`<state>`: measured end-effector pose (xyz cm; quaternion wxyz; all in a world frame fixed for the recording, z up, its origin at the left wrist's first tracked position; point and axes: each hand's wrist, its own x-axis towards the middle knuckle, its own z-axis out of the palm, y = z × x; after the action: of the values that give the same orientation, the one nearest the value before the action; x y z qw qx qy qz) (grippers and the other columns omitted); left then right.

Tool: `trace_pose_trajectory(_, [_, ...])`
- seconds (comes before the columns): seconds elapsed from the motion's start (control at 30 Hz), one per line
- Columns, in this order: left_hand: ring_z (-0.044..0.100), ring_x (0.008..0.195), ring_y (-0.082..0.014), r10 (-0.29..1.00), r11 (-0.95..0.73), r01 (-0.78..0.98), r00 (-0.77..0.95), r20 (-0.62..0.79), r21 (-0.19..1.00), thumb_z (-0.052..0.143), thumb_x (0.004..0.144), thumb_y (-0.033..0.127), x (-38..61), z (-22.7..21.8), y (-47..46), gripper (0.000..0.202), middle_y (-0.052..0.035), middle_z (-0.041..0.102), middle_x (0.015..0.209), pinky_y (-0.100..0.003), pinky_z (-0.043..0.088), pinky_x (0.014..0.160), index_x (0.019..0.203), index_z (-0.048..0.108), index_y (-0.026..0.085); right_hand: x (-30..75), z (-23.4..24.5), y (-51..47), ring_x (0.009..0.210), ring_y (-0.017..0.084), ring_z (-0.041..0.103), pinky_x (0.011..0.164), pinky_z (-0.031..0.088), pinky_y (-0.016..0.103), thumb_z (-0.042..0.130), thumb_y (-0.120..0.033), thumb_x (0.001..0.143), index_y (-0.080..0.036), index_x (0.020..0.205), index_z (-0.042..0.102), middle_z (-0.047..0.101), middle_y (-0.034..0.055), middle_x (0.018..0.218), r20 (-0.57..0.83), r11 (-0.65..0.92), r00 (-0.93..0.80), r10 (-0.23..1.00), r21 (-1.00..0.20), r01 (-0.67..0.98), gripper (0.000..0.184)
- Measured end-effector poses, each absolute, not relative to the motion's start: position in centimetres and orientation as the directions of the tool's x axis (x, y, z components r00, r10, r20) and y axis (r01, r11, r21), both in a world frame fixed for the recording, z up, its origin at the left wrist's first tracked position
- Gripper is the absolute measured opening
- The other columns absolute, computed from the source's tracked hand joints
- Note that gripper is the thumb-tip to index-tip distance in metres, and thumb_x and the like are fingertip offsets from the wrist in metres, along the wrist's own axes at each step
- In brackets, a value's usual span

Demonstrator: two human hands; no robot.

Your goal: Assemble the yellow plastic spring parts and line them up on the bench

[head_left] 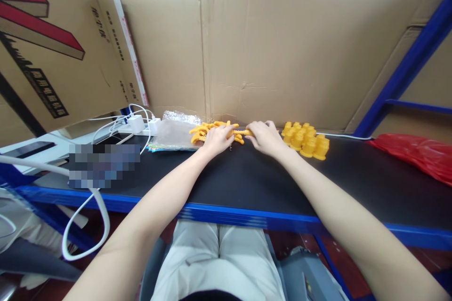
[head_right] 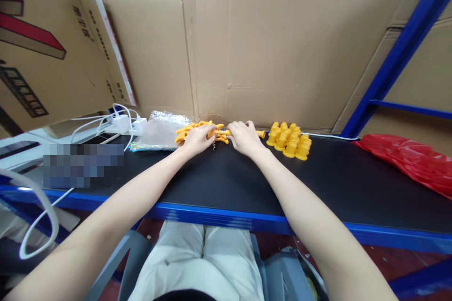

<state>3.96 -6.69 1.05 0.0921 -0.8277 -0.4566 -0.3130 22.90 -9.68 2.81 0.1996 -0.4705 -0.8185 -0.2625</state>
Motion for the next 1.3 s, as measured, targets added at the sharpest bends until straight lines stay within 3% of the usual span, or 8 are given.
trace_pose_trajectory(0.1, [0.062,0.093,-0.022,0.703,-0.567,0.813,0.392,0.594,0.134,0.046,0.086,0.034,4.2,1.2,-7.0,0.038,-0.0056,0.067,0.104,-0.033,0.046,0.081,0.123,0.054,0.026,22.9,2.9,-9.7,0.091,0.024,0.052,0.082,0.025,0.035,0.042,-0.02,0.086,-0.015,0.102,0.053,0.062,0.0117,0.098,0.588,0.408,-0.478,0.652,0.259,0.875,0.021])
trace_pose_trajectory(0.27, [0.063,0.092,-0.0221,0.717,-0.534,0.837,0.371,0.59,0.122,0.047,0.085,0.032,4.1,1.2,-7.0,0.039,-0.0053,0.068,0.102,-0.034,0.047,0.08,0.123,0.055,0.026,23.0,2.8,-9.6,0.094,0.024,0.053,0.08,0.026,0.034,0.039,-0.03,0.091,-0.014,0.11,0.052,0.062,0.0128,0.104,0.556,0.435,-0.473,0.684,0.21,0.876,0.027])
trace_pose_trajectory(0.4, [0.062,0.095,-0.0219,0.737,-0.516,0.849,0.373,0.563,0.112,0.049,0.084,0.033,4.2,1.3,-7.0,0.04,-0.005,0.068,0.104,-0.034,0.046,0.083,0.123,0.055,0.026,23.1,3.1,-9.5,0.091,0.024,0.053,0.078,0.026,0.034,0.04,-0.026,0.091,-0.015,0.103,0.055,0.064,0.0122,0.099,0.483,0.393,-0.464,0.743,0.247,0.886,0.022])
trace_pose_trajectory(0.6, [0.063,0.09,-0.0225,0.753,-0.506,0.854,0.37,0.544,0.121,0.048,0.084,0.036,5.0,1.5,-7.2,0.037,-0.0061,0.069,0.097,-0.033,0.046,0.079,0.116,0.06,0.024,23.4,3.7,-9.7,0.092,0.024,0.052,0.077,0.028,0.033,0.046,-0.02,0.087,-0.016,0.099,0.054,0.061,0.0113,0.098,0.525,0.384,-0.464,0.713,0.261,0.886,0.015])
trace_pose_trajectory(0.93, [0.063,0.087,-0.0216,0.777,-0.461,0.882,0.35,0.523,0.095,0.049,0.082,0.034,4.3,1.6,-7.0,0.033,-0.0037,0.069,0.093,-0.033,0.046,0.078,0.112,0.062,0.026,23.8,2.8,-8.8,0.096,0.024,0.052,0.074,0.03,0.031,0.039,-0.026,0.093,-0.015,0.109,0.053,0.062,0.0115,0.104,0.443,0.455,-0.476,0.76,0.16,0.876,0.024])
trace_pose_trajectory(1.3, [0.063,0.088,-0.0231,0.782,-0.475,0.87,0.351,0.515,0.128,0.05,0.083,0.038,4.8,1.4,-7.0,0.036,-0.0063,0.069,0.093,-0.034,0.046,0.077,0.113,0.062,0.025,23.3,3.9,-10.1,0.094,0.025,0.05,0.072,0.027,0.033,0.045,-0.02,0.088,-0.016,0.102,0.056,0.061,0.012,0.1,0.502,0.326,-0.444,0.742,0.307,0.894,0.018])
